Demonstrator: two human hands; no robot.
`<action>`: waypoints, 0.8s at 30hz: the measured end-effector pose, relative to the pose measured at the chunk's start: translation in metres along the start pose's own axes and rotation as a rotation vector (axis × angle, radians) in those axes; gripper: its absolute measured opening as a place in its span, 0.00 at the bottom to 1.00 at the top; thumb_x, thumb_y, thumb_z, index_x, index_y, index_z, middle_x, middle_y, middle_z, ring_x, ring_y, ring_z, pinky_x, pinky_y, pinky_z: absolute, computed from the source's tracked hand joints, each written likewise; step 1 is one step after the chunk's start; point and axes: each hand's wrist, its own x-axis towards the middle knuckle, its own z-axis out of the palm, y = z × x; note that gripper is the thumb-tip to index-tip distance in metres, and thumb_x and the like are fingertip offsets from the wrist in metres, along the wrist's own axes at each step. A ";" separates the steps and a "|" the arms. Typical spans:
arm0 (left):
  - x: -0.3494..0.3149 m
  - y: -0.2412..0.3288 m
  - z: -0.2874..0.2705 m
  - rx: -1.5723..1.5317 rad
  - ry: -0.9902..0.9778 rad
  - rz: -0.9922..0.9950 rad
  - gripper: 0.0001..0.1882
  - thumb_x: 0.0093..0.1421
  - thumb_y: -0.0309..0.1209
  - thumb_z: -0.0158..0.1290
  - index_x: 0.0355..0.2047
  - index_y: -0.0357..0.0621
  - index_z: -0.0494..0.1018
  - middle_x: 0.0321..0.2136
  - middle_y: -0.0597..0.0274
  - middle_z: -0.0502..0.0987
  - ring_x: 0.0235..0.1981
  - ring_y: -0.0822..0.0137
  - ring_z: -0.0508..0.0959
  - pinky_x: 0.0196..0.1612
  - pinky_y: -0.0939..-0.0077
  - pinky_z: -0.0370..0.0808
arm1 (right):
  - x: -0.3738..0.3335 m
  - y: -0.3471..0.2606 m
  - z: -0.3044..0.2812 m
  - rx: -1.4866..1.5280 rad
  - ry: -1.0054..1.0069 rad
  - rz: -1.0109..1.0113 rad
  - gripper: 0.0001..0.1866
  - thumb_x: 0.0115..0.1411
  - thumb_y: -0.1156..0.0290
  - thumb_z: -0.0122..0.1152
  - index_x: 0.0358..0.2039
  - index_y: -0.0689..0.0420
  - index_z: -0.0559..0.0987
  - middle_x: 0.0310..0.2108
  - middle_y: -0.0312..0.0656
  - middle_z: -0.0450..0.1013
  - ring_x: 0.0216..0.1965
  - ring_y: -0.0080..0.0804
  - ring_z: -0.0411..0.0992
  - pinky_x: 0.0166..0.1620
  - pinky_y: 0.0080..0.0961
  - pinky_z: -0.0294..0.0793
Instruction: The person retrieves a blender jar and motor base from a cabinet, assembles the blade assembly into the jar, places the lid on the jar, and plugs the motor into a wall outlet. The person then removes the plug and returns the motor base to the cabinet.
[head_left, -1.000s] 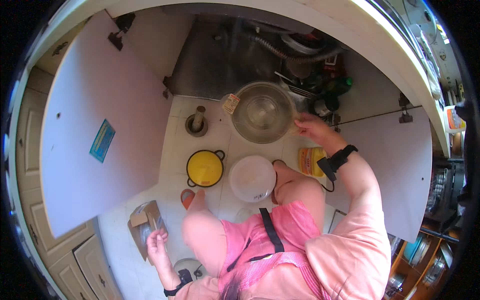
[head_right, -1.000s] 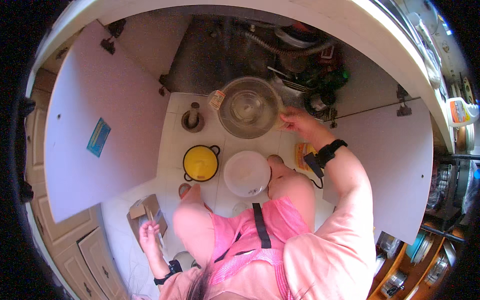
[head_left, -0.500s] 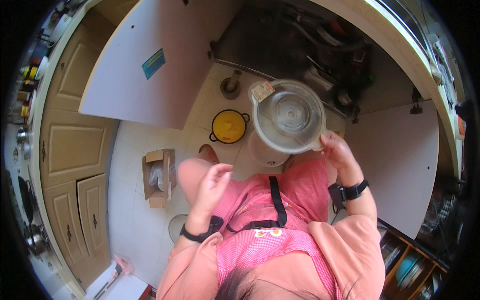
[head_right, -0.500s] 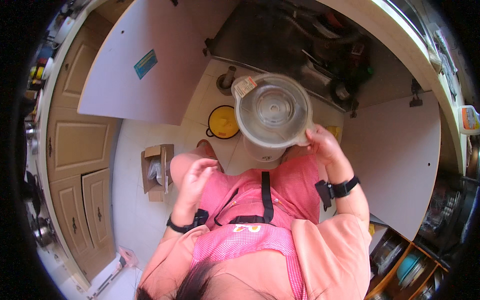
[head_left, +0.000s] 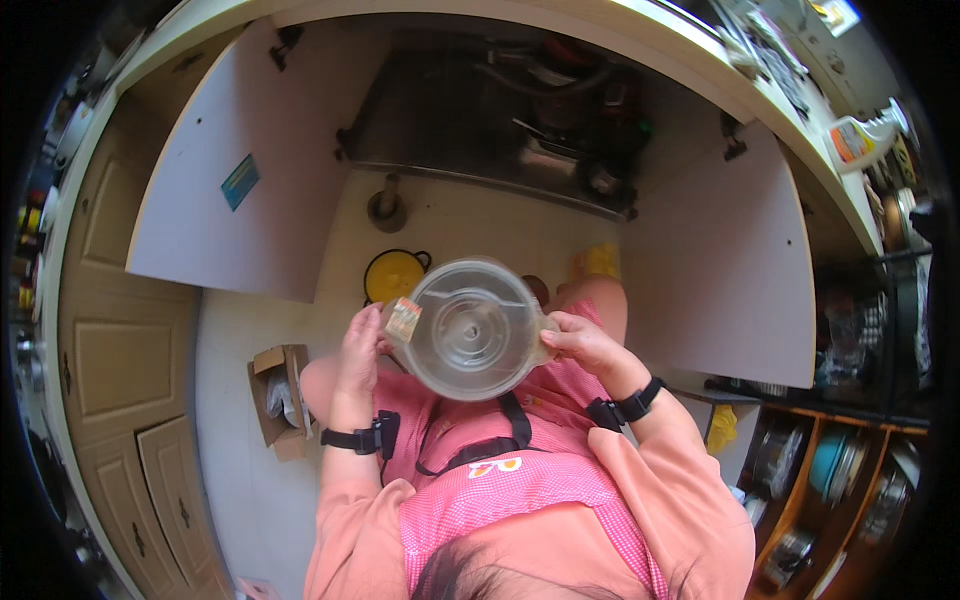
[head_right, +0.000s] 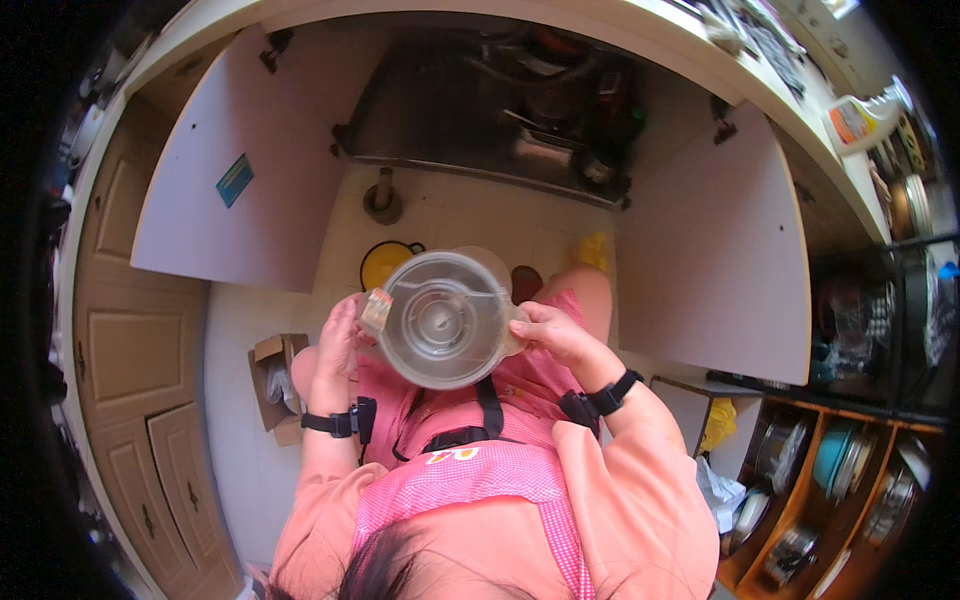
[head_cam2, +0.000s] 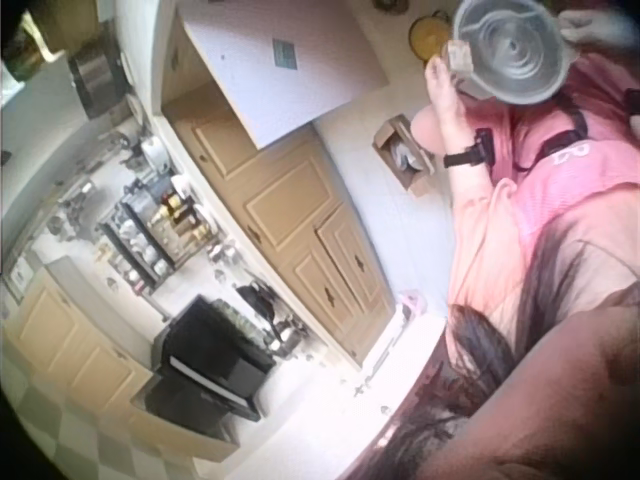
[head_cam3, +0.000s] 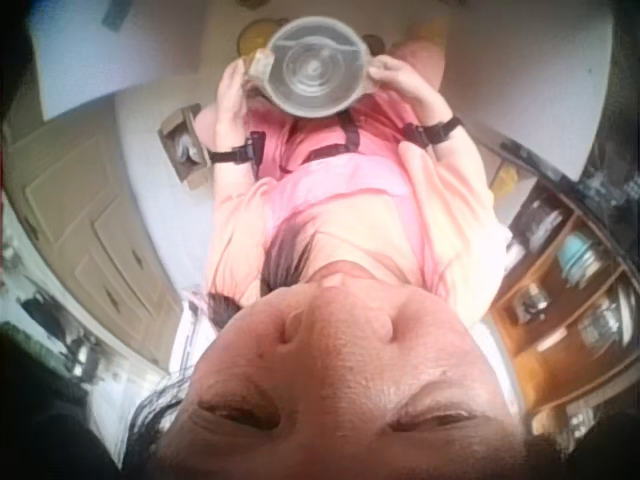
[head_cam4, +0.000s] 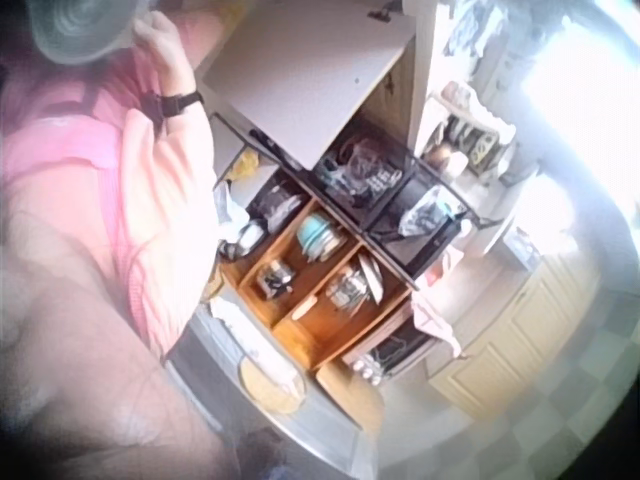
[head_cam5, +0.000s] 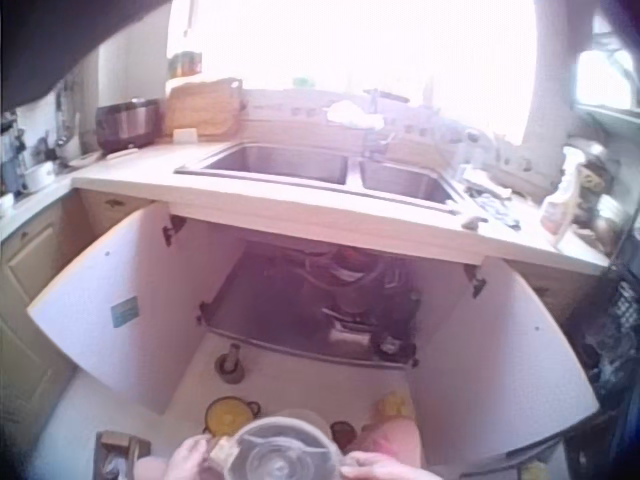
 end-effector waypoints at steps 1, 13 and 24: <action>-0.002 0.001 0.003 -0.087 -0.117 0.074 0.21 0.66 0.41 0.45 0.50 0.37 0.67 0.38 0.59 0.76 0.38 0.73 0.76 0.35 0.80 0.74 | 0.000 0.000 0.001 -0.017 -0.013 -0.003 0.13 0.58 0.59 0.61 0.32 0.55 0.73 0.26 0.29 0.70 0.27 0.16 0.65 0.31 0.14 0.63; -0.030 0.005 -0.003 -0.049 -0.342 -0.072 0.13 0.65 0.35 0.45 0.44 0.38 0.69 0.38 0.62 0.76 0.36 0.72 0.76 0.38 0.77 0.74 | 0.003 0.002 0.003 -0.003 0.008 0.011 0.13 0.57 0.60 0.62 0.33 0.56 0.74 0.27 0.29 0.69 0.27 0.17 0.64 0.31 0.15 0.63; -0.049 -0.015 -0.010 -0.206 -0.288 -0.031 0.09 0.63 0.32 0.49 0.41 0.41 0.69 0.37 0.61 0.77 0.37 0.71 0.77 0.42 0.75 0.74 | 0.008 -0.004 0.015 0.100 0.117 -0.020 0.14 0.59 0.57 0.60 0.35 0.54 0.74 0.29 0.29 0.70 0.29 0.16 0.65 0.32 0.14 0.63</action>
